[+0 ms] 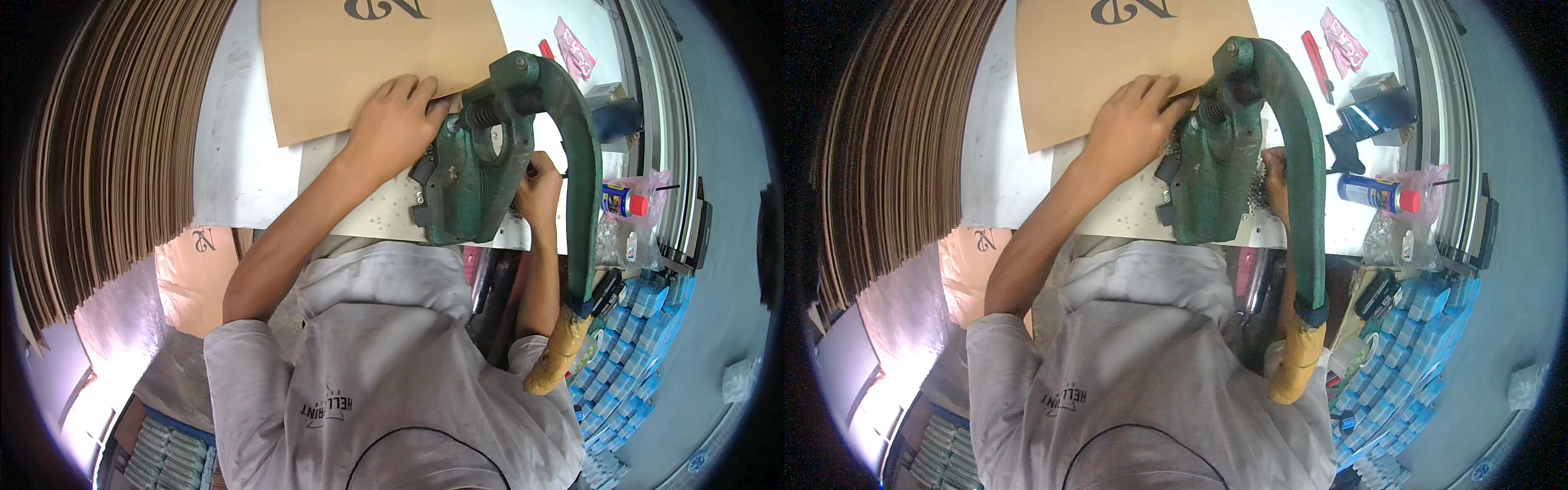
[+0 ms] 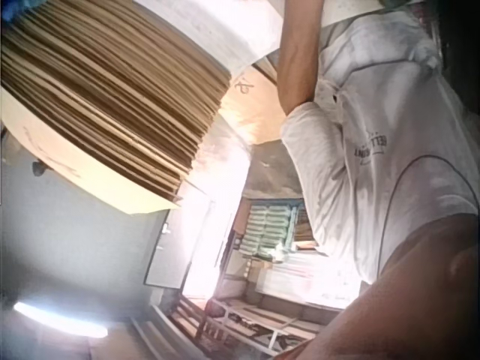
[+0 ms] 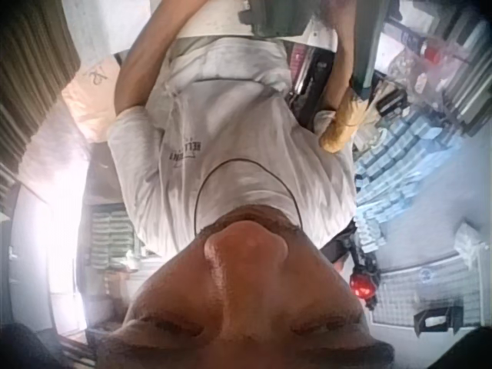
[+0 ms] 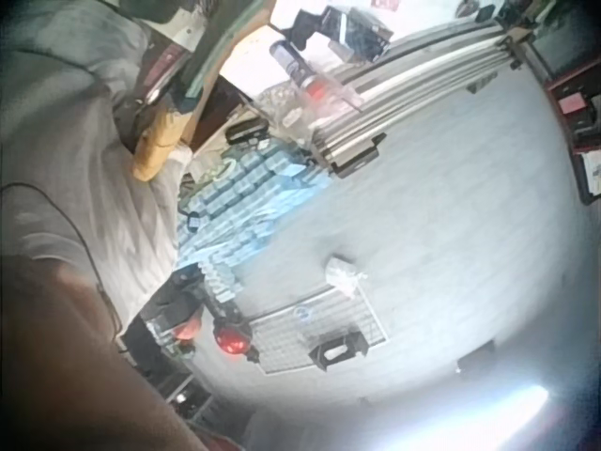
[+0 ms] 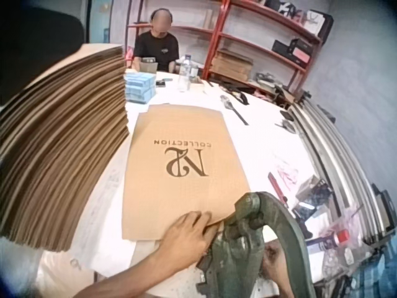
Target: The person uses a green manual hole punch to create holes in individual cardboard sheets. They repeatedly pick up a sheet, align it under the punch, press the handle to punch holes, and place the finished sheet into a stack.
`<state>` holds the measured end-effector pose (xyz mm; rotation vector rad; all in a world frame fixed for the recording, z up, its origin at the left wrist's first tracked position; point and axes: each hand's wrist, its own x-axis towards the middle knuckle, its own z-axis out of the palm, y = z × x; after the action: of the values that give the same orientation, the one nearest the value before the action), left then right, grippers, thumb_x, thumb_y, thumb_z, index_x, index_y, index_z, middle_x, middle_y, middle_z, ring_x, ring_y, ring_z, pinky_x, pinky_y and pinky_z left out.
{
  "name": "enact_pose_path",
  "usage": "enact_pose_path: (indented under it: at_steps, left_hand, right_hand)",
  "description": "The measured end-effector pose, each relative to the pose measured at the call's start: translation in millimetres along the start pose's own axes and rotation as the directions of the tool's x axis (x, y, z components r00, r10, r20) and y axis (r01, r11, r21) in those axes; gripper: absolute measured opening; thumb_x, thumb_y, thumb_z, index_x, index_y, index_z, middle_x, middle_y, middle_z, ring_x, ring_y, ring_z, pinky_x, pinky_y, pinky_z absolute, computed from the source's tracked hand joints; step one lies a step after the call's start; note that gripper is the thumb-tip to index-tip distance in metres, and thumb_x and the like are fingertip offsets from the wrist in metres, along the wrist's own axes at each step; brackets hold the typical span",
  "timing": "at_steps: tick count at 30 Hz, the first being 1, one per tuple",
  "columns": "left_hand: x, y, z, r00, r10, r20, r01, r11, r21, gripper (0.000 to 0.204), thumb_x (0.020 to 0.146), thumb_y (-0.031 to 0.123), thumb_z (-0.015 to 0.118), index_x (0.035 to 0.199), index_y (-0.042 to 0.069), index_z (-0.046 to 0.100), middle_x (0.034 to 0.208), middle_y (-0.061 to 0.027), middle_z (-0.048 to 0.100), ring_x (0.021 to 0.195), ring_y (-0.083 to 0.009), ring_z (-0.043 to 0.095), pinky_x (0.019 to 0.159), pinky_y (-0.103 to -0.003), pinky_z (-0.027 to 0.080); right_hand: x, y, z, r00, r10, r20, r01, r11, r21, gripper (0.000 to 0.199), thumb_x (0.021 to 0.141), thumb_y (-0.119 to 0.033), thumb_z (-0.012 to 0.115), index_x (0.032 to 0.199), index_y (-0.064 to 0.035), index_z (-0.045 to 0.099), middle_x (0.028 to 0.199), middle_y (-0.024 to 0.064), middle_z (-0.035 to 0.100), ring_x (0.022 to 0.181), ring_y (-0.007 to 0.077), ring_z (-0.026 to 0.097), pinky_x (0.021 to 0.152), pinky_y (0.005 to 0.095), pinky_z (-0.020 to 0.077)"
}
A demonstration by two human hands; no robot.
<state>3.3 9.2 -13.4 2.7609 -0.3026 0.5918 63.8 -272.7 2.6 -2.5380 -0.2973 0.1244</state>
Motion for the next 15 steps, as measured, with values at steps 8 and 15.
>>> enact_pose_path:
  at_steps: [8, 15]
  left_hand:
    - [-38, -17, -46, 0.987, -0.14, 0.074, 0.127, 0.98, 0.153, 0.055, 0.09, 0.019, 0.07, 0.144, 0.027, 0.064, 0.158, -0.0213, 0.045, 0.148, -0.0446, 0.039, 0.123, -0.065, 0.026]
    - [-39, -61, -48, 0.992, -0.084, 0.092, 0.065, 0.979, 0.195, 0.067, 0.087, 0.008, 0.063, 0.149, 0.033, 0.06, 0.141, -0.0209, 0.063, 0.126, -0.0457, 0.061, 0.113, -0.052, 0.046]
  right_hand:
    - [10, -12, 2, 0.99, -0.125, 0.067, 0.126, 0.992, -0.025, 0.03, 0.08, -0.011, 0.079, 0.105, 0.0042, 0.071, 0.094, 0.0258, 0.074, 0.092, 0.0462, 0.073, 0.081, 0.0453, 0.0561]
    - [18, -17, 1, 0.98, -0.132, 0.151, 0.101, 0.975, 0.198, 0.013, 0.096, 0.001, 0.06, 0.109, 0.002, 0.06, 0.099, 0.0115, 0.063, 0.095, 0.0199, 0.061, 0.092, 0.034, 0.0488]
